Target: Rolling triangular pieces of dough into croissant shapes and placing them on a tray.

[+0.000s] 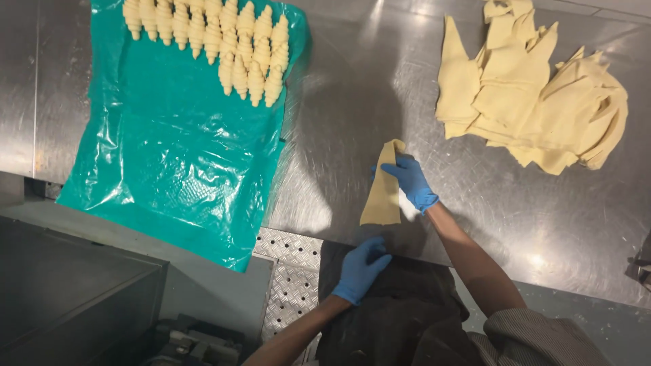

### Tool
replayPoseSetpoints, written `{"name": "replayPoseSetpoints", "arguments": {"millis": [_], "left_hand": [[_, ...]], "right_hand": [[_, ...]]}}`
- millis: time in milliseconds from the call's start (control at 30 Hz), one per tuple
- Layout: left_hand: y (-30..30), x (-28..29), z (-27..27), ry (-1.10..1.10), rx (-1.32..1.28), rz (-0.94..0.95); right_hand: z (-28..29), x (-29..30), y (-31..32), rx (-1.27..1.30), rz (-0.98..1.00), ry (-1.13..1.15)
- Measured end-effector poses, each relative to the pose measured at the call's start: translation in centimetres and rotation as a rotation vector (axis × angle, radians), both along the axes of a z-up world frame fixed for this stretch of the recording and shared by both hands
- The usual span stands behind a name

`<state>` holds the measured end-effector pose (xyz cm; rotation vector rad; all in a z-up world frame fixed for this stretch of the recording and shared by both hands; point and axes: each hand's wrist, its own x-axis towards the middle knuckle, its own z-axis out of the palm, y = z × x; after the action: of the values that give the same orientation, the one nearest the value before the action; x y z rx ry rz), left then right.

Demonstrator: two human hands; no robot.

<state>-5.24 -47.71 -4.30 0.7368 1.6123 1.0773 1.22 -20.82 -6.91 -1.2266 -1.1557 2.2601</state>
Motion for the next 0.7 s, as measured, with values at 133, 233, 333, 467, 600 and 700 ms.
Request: {"name": "replayPoseSetpoints", "arguments": {"millis": [133,233,333,467,600,700], "left_hand": [[3.2,-1.2,1.3,0.755,0.211,-0.437],[4.6,-0.2,-0.8,1.02,0.277,-0.606],[4.7,0.2,-1.3,0.989,0.211,-0.629],[4.6,0.4,-1.4,1.001,0.203,-0.625],[4.4,0.3,-1.5,0.98,0.217,-0.593],[4.3,0.4,-1.5,0.992,0.225,-0.581]], "right_hand": [[-0.7,0.4,-1.0,0.105,0.021,-0.005],[-1.3,0.8,-1.5,-0.007,-0.011,-0.06],[-1.9,0.2,-1.6,0.134,0.012,-0.106],[0.1,-1.9,0.1,0.087,-0.061,-0.018],[1.4,-4.1,2.5,0.127,-0.128,0.058],[1.8,-5.6,5.1,0.098,-0.196,0.134]]}}
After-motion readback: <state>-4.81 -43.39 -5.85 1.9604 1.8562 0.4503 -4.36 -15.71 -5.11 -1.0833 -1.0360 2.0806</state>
